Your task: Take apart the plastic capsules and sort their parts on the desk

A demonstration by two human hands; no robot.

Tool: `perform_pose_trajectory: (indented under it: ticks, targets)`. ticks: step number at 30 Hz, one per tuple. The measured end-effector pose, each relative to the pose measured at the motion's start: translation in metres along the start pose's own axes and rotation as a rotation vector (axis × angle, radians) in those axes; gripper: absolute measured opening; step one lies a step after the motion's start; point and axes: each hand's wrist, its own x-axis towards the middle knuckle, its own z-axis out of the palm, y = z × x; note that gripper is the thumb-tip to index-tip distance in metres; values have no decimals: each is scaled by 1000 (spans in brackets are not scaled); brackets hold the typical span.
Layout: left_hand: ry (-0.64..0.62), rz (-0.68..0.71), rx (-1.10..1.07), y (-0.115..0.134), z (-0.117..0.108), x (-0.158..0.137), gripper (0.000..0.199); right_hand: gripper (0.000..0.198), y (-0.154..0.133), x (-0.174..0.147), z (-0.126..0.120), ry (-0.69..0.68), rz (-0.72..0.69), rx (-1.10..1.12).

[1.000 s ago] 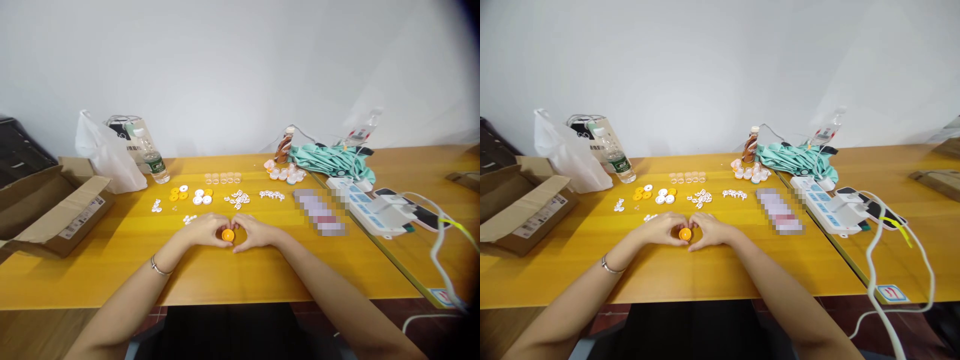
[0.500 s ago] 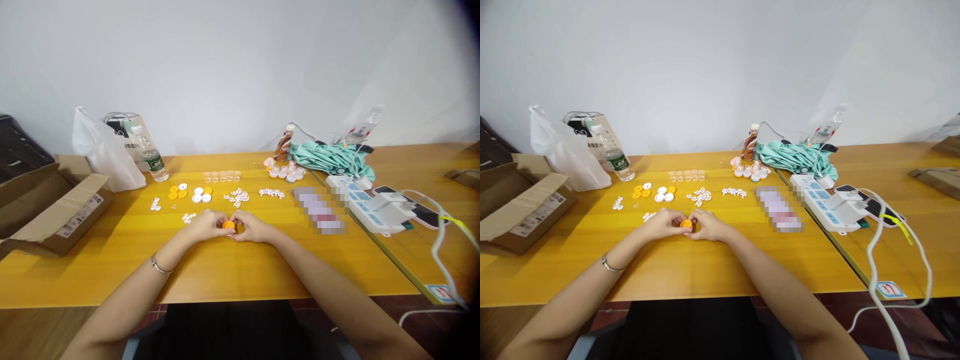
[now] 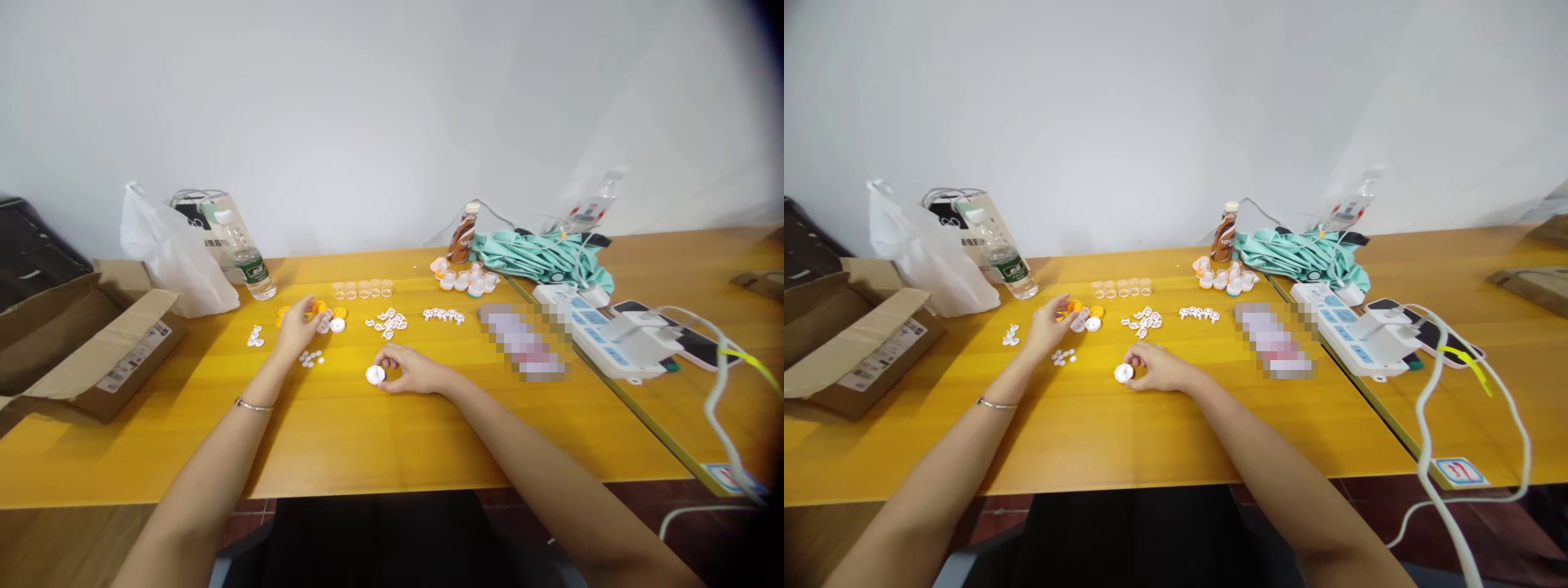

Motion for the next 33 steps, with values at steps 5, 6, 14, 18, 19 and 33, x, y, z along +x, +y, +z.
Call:
perform_pose_trajectory:
  ticks: [5, 6, 14, 18, 19, 33]
  targets:
    - [-74, -20, 56, -14, 12, 10, 46, 24, 0, 0, -1, -8, -6, -5]
    - [-86, -12, 62, -16, 14, 11, 45, 24, 0, 0, -1, -11, -7, -7]
    - [-133, 16, 64, -17, 12, 9, 38, 25, 2, 1, 0, -13, -7, 5]
    - [-132, 1, 60, -15, 11, 8, 39, 28, 3, 0, 0, -13, 7, 6]
    - [-130, -8, 57, -15, 11, 8, 40, 28, 3, 0, 0, -12, 7, 9]
    - [-11, 147, 63, 16, -4, -11, 29, 33, 0, 0, -2, -22, 12, 24]
